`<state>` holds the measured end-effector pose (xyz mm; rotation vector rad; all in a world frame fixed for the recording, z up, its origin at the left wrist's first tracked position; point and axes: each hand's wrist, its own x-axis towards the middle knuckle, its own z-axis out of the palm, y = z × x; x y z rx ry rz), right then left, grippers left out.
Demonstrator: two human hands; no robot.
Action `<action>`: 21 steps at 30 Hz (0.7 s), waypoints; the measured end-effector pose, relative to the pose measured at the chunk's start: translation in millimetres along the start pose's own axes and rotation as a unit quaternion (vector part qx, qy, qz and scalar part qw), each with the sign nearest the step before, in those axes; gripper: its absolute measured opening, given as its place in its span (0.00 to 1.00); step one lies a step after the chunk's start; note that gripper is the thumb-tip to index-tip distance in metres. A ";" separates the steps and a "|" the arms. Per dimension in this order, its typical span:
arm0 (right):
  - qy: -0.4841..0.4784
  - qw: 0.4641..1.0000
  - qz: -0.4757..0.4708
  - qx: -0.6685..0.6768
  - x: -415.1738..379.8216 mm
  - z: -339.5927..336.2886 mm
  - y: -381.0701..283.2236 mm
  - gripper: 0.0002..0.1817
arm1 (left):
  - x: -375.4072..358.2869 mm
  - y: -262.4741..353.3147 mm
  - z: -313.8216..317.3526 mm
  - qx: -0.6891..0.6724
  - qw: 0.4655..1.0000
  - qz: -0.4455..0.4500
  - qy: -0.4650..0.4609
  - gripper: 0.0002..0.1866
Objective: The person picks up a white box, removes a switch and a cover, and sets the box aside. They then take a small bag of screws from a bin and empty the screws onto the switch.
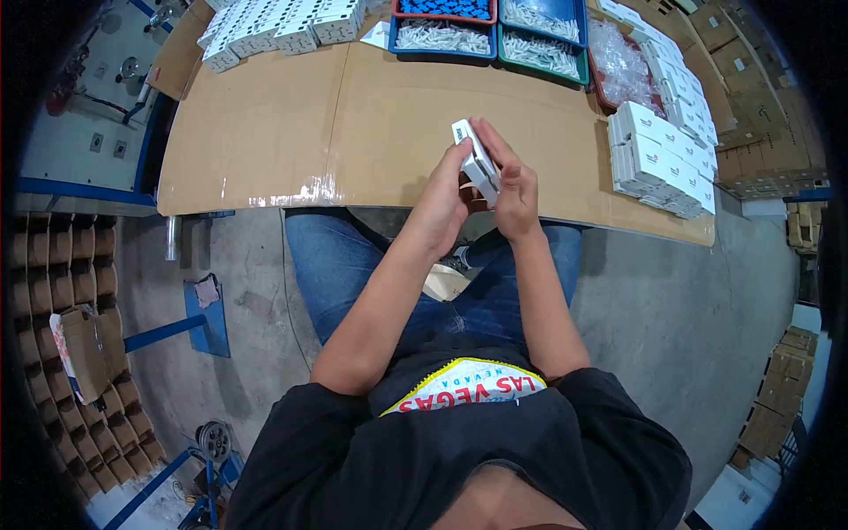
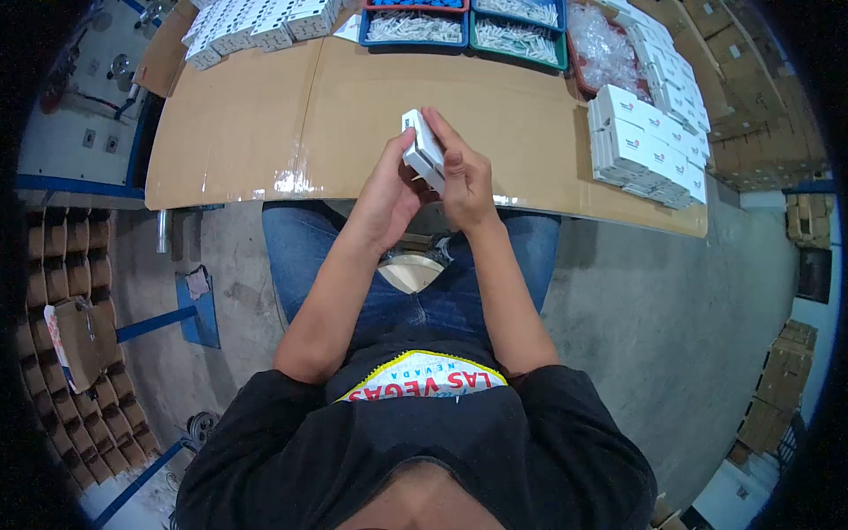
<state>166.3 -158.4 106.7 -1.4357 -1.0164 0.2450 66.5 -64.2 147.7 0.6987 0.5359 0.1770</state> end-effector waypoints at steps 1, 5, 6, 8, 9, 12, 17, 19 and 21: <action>0.015 0.999 0.007 0.048 0.5 1.6 1.6 0.39 | -0.2 1.4 0.1 -0.005 1.000 -0.004 -0.001 0.29; 0.043 0.979 0.056 0.193 3.2 5.8 -6.1 0.40 | 1.5 1.2 -2.5 -0.002 1.000 0.004 0.003 0.29; 0.044 0.979 0.056 0.193 3.7 5.4 -7.5 0.40 | 0.9 2.3 -2.4 -0.002 1.000 0.006 -0.002 0.29; 0.053 0.971 0.067 0.225 4.0 4.0 -8.9 0.37 | 0.2 4.7 -3.2 -0.001 1.000 0.007 -0.007 0.28; 0.052 0.971 0.068 0.225 4.3 2.1 -8.3 0.37 | 0.4 6.7 -4.2 -0.023 1.000 0.000 -0.008 0.28; 0.077 0.980 0.076 0.170 6.1 -4.4 -8.6 0.32 | 0.7 9.4 -3.8 -0.050 0.999 -0.002 0.002 0.27; 0.103 0.986 0.089 0.093 8.2 -5.0 -16.5 0.23 | 2.9 11.0 -5.5 -0.076 0.997 0.000 -0.017 0.30; 0.110 0.983 0.096 0.113 7.3 -5.9 -12.1 0.21 | 0.3 14.4 -3.5 -0.080 0.996 -0.030 -0.017 0.33; 0.116 0.979 0.103 0.133 6.7 -6.4 -8.9 0.20 | 1.5 13.2 -6.6 -0.091 0.995 -0.039 -0.022 0.34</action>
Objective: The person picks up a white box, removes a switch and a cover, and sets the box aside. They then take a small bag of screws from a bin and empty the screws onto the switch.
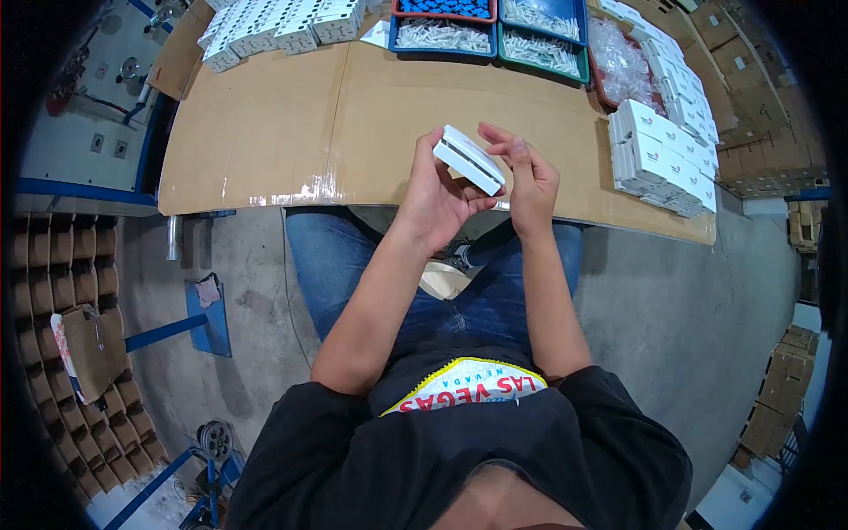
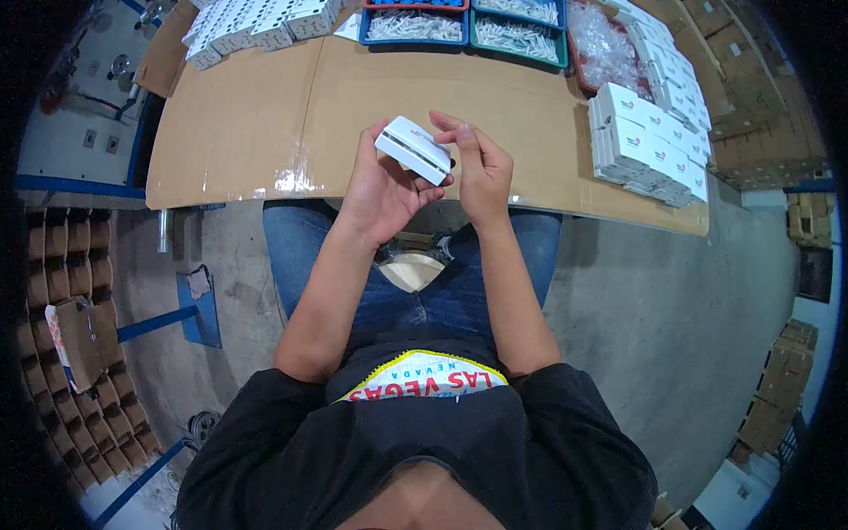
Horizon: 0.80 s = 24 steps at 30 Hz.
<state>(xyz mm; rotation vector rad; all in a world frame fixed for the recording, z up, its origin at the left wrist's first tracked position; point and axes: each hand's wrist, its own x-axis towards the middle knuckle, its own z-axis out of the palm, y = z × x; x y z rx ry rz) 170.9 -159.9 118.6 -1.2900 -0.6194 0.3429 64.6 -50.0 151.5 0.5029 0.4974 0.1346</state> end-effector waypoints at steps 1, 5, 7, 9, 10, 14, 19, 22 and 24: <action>-0.002 1.000 -0.001 0.003 0.2 -0.2 0.5 0.20 | 1.0 -0.3 -1.6 -0.011 1.000 -0.009 -0.005 0.36; -0.014 1.000 0.007 0.002 0.0 0.0 2.5 0.20 | 2.9 -0.7 -4.2 -0.024 1.000 -0.011 -0.014 0.37; -0.015 1.000 0.007 0.003 -0.8 1.1 3.5 0.20 | 2.4 -0.4 -4.2 -0.029 0.999 -0.011 -0.030 0.36; -0.017 1.000 0.007 0.003 -1.1 1.6 3.0 0.20 | 2.0 -0.3 -4.3 -0.031 0.999 -0.010 -0.029 0.36; -0.017 1.000 0.016 0.002 -1.4 1.8 1.3 0.20 | 1.9 -0.2 -4.4 -0.032 0.999 -0.010 -0.030 0.36; -0.017 1.000 0.019 -0.005 -0.9 2.0 1.9 0.21 | 3.0 -0.1 -4.9 -0.033 0.999 -0.011 -0.028 0.35; -0.018 0.999 0.028 0.002 -0.8 2.6 1.6 0.21 | 3.6 0.0 -5.4 -0.037 0.999 -0.011 -0.030 0.34; -0.018 0.999 0.032 0.008 -0.5 2.5 2.7 0.21 | 2.9 0.5 -4.3 -0.035 0.999 -0.010 -0.023 0.34; -0.017 0.999 0.038 0.011 -0.5 2.0 4.0 0.22 | 3.0 0.3 -5.0 -0.036 0.999 -0.009 -0.024 0.35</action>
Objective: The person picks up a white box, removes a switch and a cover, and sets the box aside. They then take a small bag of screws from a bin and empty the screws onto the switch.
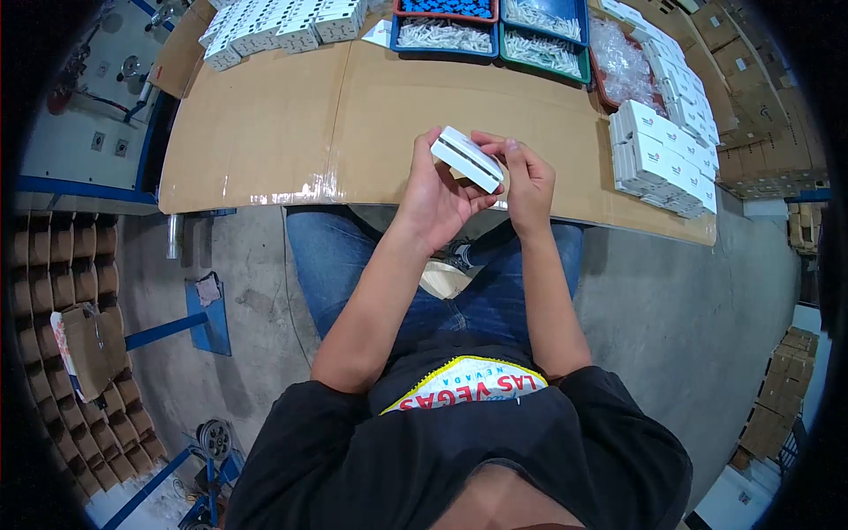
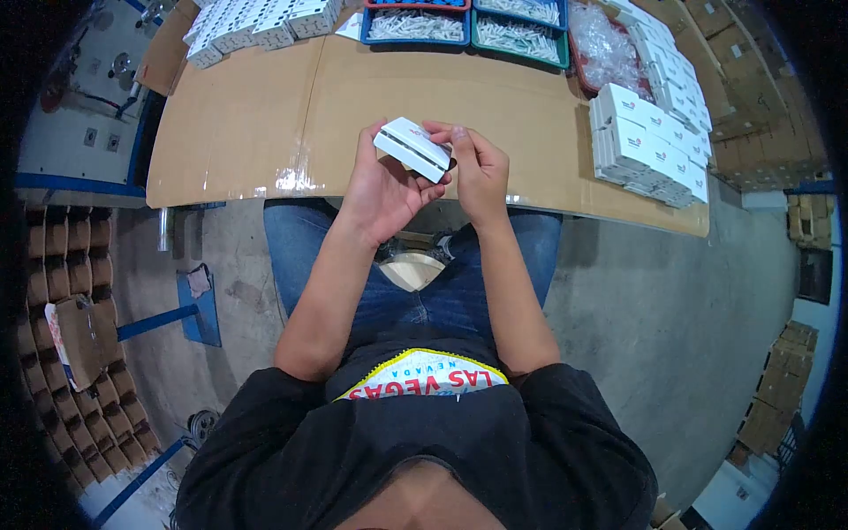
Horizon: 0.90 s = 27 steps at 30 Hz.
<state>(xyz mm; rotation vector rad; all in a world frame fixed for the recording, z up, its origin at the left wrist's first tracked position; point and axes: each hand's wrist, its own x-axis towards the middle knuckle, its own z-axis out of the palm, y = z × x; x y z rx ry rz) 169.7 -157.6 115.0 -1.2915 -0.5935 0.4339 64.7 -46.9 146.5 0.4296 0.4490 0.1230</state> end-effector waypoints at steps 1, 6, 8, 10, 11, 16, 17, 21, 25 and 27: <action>-0.010 1.000 -0.013 0.002 0.0 -0.9 1.2 0.26 | 0.2 -0.1 -0.2 -0.001 1.000 0.001 -0.001 0.35; -0.019 0.982 0.049 0.183 2.0 -5.3 -1.9 0.43 | -0.7 1.3 2.9 0.010 1.000 0.007 0.019 0.36; -0.032 0.938 0.085 0.334 4.5 -4.2 -13.6 0.60 | -2.7 1.9 5.5 0.018 0.999 0.012 0.026 0.36; -0.040 0.901 0.098 0.420 5.9 -5.0 -23.0 0.62 | -4.4 2.0 6.9 0.006 0.999 0.046 0.013 0.35; -0.047 0.856 0.110 0.503 6.1 -6.3 -25.2 0.64 | -4.8 2.1 7.7 0.006 0.999 0.045 0.012 0.35; -0.101 0.804 0.094 0.579 7.1 -14.6 -18.8 0.66 | -3.3 1.6 7.0 -0.023 0.998 0.055 0.004 0.36; -0.114 0.788 0.091 0.598 7.4 -15.2 -17.4 0.66 | -3.6 2.0 5.8 -0.023 0.998 0.054 0.004 0.36; -0.143 0.759 0.082 0.629 8.0 -17.6 -13.6 0.66 | -2.9 1.8 4.0 -0.036 0.998 0.048 0.001 0.36; -0.116 0.772 0.095 0.618 7.7 -16.4 -14.1 0.67 | -3.0 1.9 3.6 -0.039 0.998 0.046 0.013 0.36; -0.119 0.768 0.095 0.622 8.0 -17.2 -12.8 0.66 | -3.7 2.2 4.9 -0.036 0.998 0.046 0.013 0.36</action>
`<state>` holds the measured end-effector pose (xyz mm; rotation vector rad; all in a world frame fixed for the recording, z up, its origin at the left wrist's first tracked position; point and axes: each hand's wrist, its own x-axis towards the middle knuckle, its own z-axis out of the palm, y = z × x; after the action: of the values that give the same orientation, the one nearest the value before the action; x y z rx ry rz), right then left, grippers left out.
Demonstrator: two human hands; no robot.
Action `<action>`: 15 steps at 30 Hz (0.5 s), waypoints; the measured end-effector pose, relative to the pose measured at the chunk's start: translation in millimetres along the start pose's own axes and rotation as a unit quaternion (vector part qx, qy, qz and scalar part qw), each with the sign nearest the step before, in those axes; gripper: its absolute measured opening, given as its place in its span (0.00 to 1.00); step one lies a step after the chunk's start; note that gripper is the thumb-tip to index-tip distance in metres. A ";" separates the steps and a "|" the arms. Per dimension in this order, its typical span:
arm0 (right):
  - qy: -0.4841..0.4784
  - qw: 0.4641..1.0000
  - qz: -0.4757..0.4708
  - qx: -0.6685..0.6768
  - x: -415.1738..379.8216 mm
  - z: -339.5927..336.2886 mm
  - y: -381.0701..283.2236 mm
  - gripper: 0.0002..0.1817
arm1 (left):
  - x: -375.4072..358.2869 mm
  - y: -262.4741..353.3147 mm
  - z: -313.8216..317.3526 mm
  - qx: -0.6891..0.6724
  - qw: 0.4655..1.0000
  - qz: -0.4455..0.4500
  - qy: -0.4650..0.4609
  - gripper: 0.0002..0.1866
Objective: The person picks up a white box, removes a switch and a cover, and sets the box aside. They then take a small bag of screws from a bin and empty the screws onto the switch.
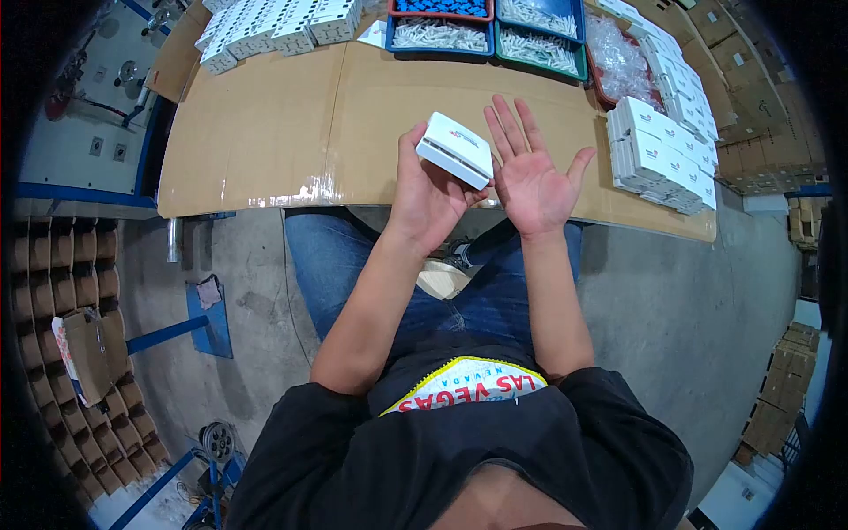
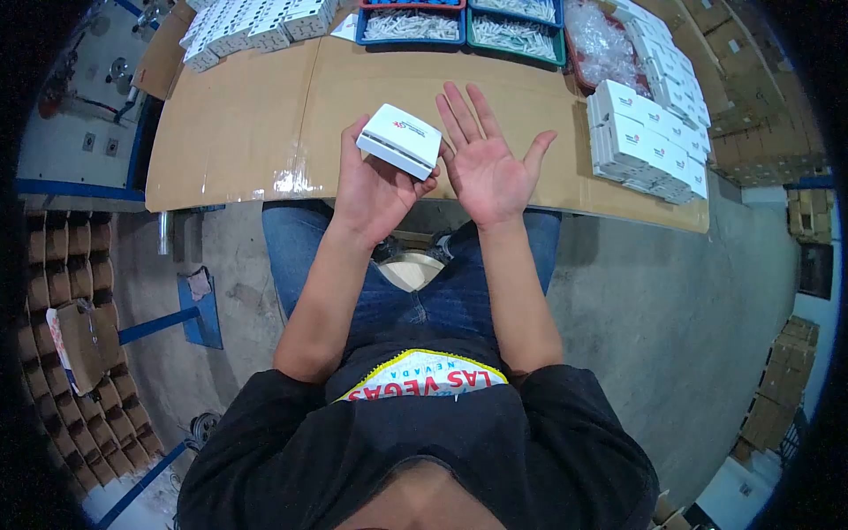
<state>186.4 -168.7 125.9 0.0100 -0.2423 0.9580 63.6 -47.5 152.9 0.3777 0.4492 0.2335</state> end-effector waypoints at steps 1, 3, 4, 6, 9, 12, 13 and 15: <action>-0.005 1.000 0.001 0.002 0.0 -1.4 -0.5 0.66 | -0.2 0.1 0.5 0.003 1.000 0.001 0.000 0.36; -0.009 1.000 0.002 0.005 -0.1 -4.0 -1.4 0.66 | 1.0 -0.2 -1.3 0.003 1.000 -0.001 -0.005 0.36; -0.011 1.000 0.002 0.003 -0.3 -5.5 -2.0 0.65 | 1.5 -0.7 -2.1 0.004 1.000 -0.002 -0.011 0.36; -0.012 1.000 0.003 0.001 -0.5 -6.2 -2.3 0.65 | 1.4 -1.2 -1.2 0.006 1.000 0.000 -0.008 0.36; -0.012 1.000 0.005 0.009 -0.3 -6.5 -2.2 0.65 | 2.5 -2.0 -2.4 0.005 1.000 0.001 -0.007 0.36; -0.039 0.999 0.015 0.030 -0.4 -7.9 -2.6 0.65 | 2.5 -1.9 -2.1 0.005 1.000 0.001 -0.006 0.35; -0.034 0.999 0.014 0.026 -0.5 -7.3 -2.3 0.64 | 2.3 -1.9 -1.8 0.006 1.000 0.001 -0.002 0.35; -0.030 0.999 0.013 0.023 -0.3 -5.3 -1.3 0.64 | 2.2 -1.0 -2.0 0.006 1.000 0.000 -0.003 0.35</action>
<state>188.4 -169.1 120.8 0.0775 -0.2754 0.9898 64.8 -47.1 150.0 0.3909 0.4440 0.2293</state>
